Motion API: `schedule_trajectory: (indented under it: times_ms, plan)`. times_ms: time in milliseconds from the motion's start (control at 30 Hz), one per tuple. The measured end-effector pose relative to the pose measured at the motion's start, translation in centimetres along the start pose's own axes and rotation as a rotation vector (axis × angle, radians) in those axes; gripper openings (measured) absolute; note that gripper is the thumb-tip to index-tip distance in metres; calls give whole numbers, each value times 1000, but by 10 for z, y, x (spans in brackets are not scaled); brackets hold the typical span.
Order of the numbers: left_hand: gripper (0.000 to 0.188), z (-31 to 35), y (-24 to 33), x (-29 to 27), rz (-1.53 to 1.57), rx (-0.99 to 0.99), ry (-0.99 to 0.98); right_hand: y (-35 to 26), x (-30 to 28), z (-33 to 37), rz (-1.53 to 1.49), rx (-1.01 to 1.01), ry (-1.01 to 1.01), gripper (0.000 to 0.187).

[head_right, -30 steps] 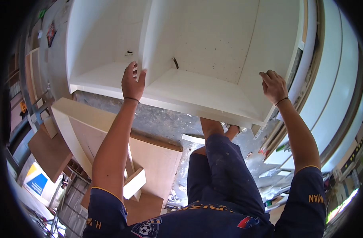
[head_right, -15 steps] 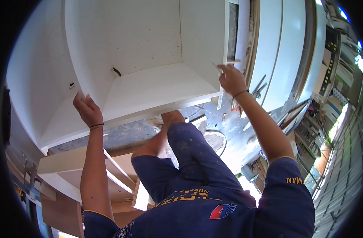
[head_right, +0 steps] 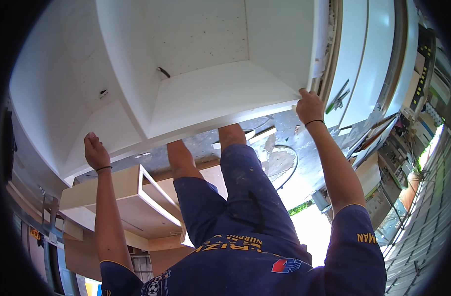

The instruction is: The person trims the excess edge banding along the edges of a white wooden cabinet using a utility blade, peels away the cut strips, and presses and smooths the trimmed edges by hand.

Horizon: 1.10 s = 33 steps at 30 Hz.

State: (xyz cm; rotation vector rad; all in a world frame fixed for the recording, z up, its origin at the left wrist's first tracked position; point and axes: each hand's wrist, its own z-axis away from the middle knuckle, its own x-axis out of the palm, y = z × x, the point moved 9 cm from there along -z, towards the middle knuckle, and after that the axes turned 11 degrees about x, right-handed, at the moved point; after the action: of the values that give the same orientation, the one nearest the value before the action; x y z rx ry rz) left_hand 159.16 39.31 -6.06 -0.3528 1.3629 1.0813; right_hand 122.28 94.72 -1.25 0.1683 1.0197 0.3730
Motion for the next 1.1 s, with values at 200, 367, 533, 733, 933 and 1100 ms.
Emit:
schedule_trajectory:
  times_ms: [200, 367, 533, 733, 933, 1100]
  plan:
    - [32, -3, -21, -14, -151, -17, -15, -83, 7, 36, -68, 20, -60, 29]
    - [25, -7, -9, -11, -120, -80, -86, -203, 10, 98, -141, -35, -94, 29]
    - [25, -8, -11, -9, -120, -45, -120, -349, 3, 178, -371, -4, -210, 27]
    - [24, -11, -11, -13, -110, -64, -170, -250, 22, 130, -909, 138, -399, 29]
    - [22, -9, -11, -5, -140, -61, -237, -115, -4, 71, 211, 179, -51, 34]
    - [23, -10, -13, -3, -149, -104, -287, -227, 10, 124, -118, 24, 50, 36]
